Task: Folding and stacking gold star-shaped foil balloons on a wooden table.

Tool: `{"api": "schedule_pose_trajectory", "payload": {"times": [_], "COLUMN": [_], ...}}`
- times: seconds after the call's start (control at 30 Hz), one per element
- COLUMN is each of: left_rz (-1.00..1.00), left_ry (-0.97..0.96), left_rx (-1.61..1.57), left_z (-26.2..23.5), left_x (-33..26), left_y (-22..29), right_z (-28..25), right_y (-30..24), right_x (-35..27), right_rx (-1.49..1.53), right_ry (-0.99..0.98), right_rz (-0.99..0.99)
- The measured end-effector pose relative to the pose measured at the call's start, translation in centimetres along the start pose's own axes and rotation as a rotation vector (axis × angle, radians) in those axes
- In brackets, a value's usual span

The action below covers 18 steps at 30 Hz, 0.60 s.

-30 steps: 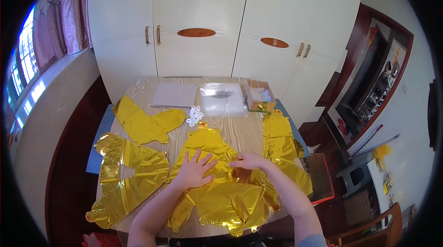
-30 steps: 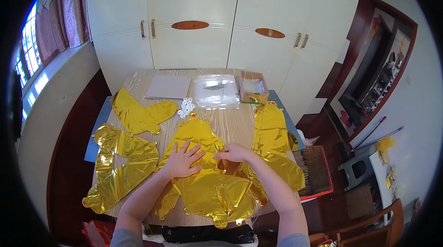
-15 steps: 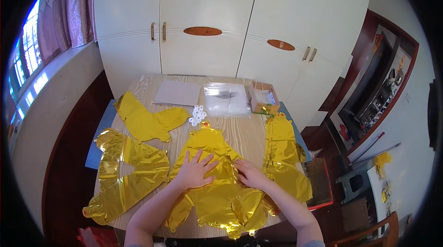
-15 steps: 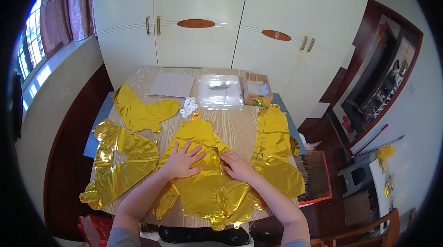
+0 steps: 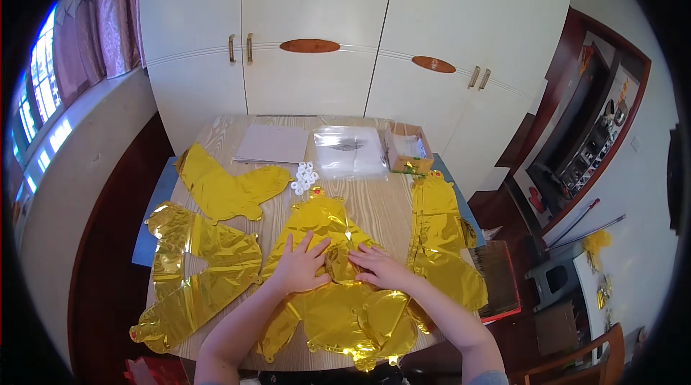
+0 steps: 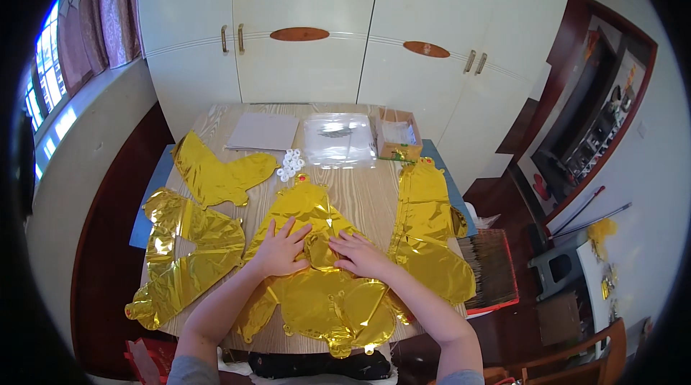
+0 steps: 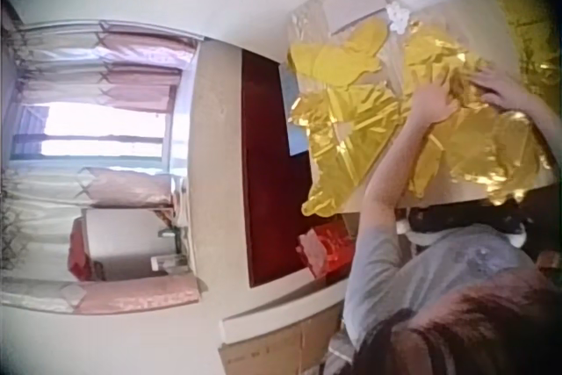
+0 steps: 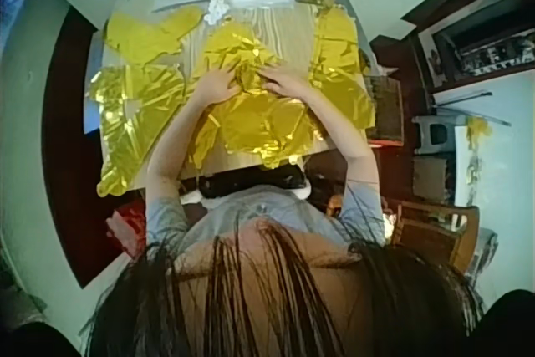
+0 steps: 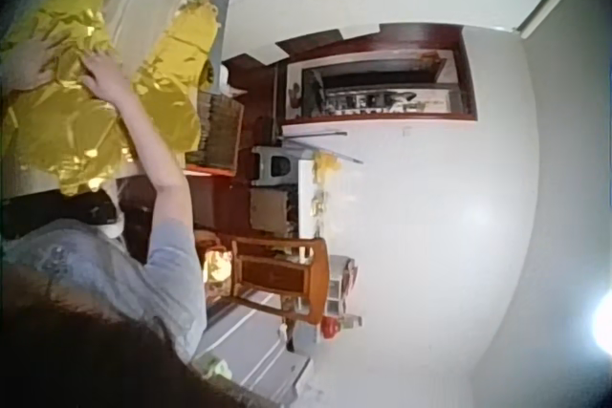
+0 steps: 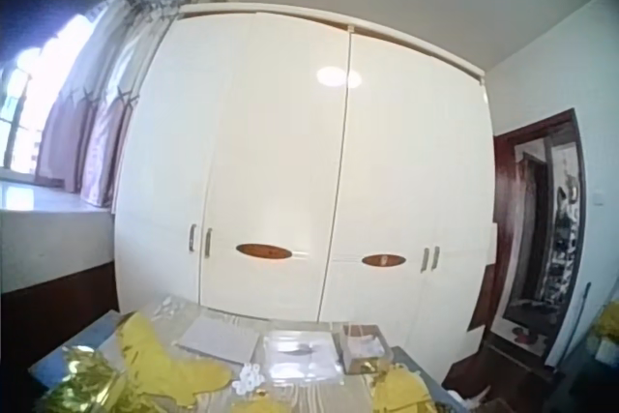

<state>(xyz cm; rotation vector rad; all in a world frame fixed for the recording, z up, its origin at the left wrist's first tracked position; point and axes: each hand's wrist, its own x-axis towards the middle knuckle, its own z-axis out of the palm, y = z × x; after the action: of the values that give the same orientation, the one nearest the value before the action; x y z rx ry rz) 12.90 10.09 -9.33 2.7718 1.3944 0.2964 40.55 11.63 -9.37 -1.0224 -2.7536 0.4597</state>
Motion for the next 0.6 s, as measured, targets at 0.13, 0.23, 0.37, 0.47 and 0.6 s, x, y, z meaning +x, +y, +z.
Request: {"api": "schedule_pose_trajectory", "payload": {"times": [0.13,0.23,0.37,0.47,0.6], "left_rz": [0.002,-0.007,-0.010,-0.006,-0.086], "left_ry": [-0.015,-0.042,-0.018,-0.046,0.077], "left_rx": [0.013,0.024,0.018,0.025,-0.095], "left_z": [0.0,-0.2,0.3,-0.2,-1.0], "left_x": [0.0,0.1,0.2,0.1,0.5], "left_y": [0.0,0.1,-0.1,0.2,-1.2], "right_z": [-1.2,-2.4,-3.1,-3.2,-3.2], "right_y": [0.7,0.3,-0.1,-0.2,-0.3], "right_x": [1.2,2.0,2.8,3.1,3.8], "right_rx": [-0.075,-0.164,-0.221,-0.238,-0.229], "right_ry": [-0.118,-0.209,-0.255,-0.283,-0.281], "right_rz": [0.022,0.070,0.108,0.128,0.111]}}
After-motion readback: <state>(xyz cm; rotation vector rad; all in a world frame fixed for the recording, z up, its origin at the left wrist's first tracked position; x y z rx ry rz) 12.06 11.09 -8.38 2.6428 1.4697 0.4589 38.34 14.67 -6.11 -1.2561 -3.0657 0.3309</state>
